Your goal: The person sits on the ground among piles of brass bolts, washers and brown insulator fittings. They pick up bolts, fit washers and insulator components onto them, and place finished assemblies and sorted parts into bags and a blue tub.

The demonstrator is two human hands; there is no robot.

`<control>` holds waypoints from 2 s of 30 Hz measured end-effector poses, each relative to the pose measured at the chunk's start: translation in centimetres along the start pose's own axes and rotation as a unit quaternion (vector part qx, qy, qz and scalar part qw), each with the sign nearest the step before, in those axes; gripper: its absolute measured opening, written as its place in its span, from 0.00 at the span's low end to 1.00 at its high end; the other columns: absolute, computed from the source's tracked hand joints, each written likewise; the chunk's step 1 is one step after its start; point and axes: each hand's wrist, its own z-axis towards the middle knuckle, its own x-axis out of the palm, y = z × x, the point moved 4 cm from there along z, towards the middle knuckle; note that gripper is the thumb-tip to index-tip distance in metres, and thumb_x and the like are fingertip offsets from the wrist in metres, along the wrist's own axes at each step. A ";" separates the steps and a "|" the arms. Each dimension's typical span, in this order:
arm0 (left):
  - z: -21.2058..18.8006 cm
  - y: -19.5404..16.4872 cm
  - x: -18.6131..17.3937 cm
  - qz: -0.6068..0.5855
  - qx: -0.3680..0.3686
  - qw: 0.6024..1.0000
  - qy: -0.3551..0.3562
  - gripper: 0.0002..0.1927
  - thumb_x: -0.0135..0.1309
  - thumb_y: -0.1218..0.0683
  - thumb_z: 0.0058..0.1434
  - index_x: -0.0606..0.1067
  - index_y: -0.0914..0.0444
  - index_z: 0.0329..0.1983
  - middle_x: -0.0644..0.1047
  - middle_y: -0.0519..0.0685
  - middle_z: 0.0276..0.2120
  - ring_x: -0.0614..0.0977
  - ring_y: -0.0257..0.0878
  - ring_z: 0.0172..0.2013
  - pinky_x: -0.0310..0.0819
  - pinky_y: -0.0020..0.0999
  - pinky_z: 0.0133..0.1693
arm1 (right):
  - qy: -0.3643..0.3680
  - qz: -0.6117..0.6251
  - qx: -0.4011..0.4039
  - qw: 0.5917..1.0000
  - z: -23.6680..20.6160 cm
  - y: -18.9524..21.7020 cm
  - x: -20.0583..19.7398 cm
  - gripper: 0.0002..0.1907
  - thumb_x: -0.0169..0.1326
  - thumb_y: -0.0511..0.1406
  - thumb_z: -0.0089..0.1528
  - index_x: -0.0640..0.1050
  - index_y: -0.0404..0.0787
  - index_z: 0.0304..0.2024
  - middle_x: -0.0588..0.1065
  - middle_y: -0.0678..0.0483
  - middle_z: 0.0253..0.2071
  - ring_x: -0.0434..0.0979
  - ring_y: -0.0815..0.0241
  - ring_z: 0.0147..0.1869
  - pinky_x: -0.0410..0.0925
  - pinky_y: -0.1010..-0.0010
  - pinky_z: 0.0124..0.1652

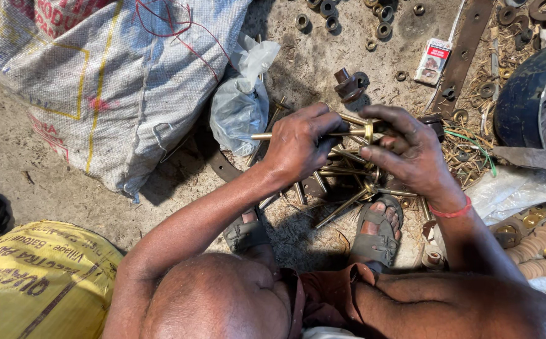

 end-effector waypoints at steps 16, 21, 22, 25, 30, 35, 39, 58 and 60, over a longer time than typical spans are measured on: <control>-1.2 3.2 0.4 -0.100 -0.087 0.976 0.171 0.20 0.46 0.42 0.71 0.79 0.58 0.53 0.81 0.53 0.33 0.79 0.44 0.32 0.74 0.38 0.31 | 0.049 0.155 0.025 0.986 -0.3 -3.8 -1.8 0.19 0.62 0.32 0.61 0.78 0.34 0.55 0.76 0.47 0.50 0.78 0.59 0.52 0.75 0.70 0.48; -1.8 4.0 1.6 -0.117 -0.210 0.900 0.363 0.19 0.50 0.43 0.70 0.79 0.59 0.53 0.82 0.52 0.31 0.83 0.39 0.33 0.75 0.35 0.37 | 0.066 0.155 0.080 0.982 0.1 -4.3 -1.3 0.20 0.66 0.33 0.61 0.80 0.33 0.55 0.78 0.47 0.50 0.78 0.60 0.50 0.75 0.71 0.46; -1.5 3.3 1.3 0.012 -0.097 0.956 0.276 0.16 0.49 0.47 0.72 0.79 0.59 0.54 0.81 0.51 0.32 0.82 0.40 0.34 0.76 0.36 0.37 | 0.024 0.225 0.161 0.961 0.1 -5.2 -1.2 0.19 0.65 0.35 0.64 0.80 0.33 0.55 0.78 0.45 0.47 0.77 0.57 0.45 0.74 0.70 0.41; -1.1 3.0 0.6 0.110 -0.022 0.982 0.152 0.14 0.50 0.51 0.73 0.74 0.56 0.59 0.79 0.46 0.35 0.81 0.39 0.34 0.78 0.36 0.35 | 0.001 0.195 0.157 0.968 0.2 -5.6 -1.3 0.21 0.67 0.35 0.60 0.79 0.35 0.55 0.79 0.48 0.45 0.79 0.62 0.43 0.74 0.74 0.39; -3.1 4.4 2.9 -0.326 -0.334 0.770 0.436 0.21 0.46 0.46 0.77 0.81 0.63 0.57 0.76 0.58 0.29 0.69 0.44 0.23 0.61 0.40 0.23 | 0.092 0.063 -0.016 0.994 0.5 -4.2 -1.0 0.20 0.64 0.33 0.59 0.78 0.29 0.52 0.78 0.43 0.45 0.77 0.58 0.46 0.73 0.68 0.44; -1.8 2.0 1.2 0.142 0.083 0.986 0.039 0.12 0.54 0.48 0.70 0.78 0.59 0.49 0.80 0.50 0.31 0.80 0.41 0.30 0.74 0.36 0.30 | -0.022 0.217 0.218 0.951 0.3 -6.4 -1.6 0.19 0.63 0.36 0.63 0.80 0.30 0.53 0.80 0.50 0.41 0.79 0.63 0.37 0.73 0.71 0.34; -3.5 4.0 4.0 -0.421 -0.372 0.709 0.426 0.26 0.42 0.40 0.78 0.82 0.61 0.60 0.80 0.56 0.25 0.69 0.45 0.21 0.59 0.39 0.22 | 0.090 0.160 0.086 0.979 0.0 -6.4 -1.5 0.23 0.65 0.32 0.58 0.77 0.31 0.54 0.79 0.54 0.51 0.80 0.68 0.47 0.75 0.76 0.46; -2.7 2.8 5.6 0.130 0.119 0.982 0.067 0.24 0.52 0.52 0.66 0.72 0.64 0.64 0.77 0.56 0.46 0.80 0.54 0.46 0.78 0.50 0.44 | -0.120 -0.152 0.239 0.951 1.4 -12.3 -4.6 0.18 0.52 0.47 0.73 0.84 0.42 0.52 0.75 0.51 0.25 0.70 0.59 0.27 0.63 0.68 0.29; -1.8 4.3 5.5 0.014 0.089 0.995 0.053 0.36 0.61 0.44 0.63 0.69 0.72 0.67 0.74 0.65 0.50 0.78 0.58 0.47 0.76 0.52 0.42 | -0.139 -0.353 0.162 0.911 2.5 -12.4 -7.2 0.19 0.50 0.45 0.75 0.83 0.37 0.47 0.75 0.49 0.27 0.74 0.53 0.31 0.68 0.63 0.34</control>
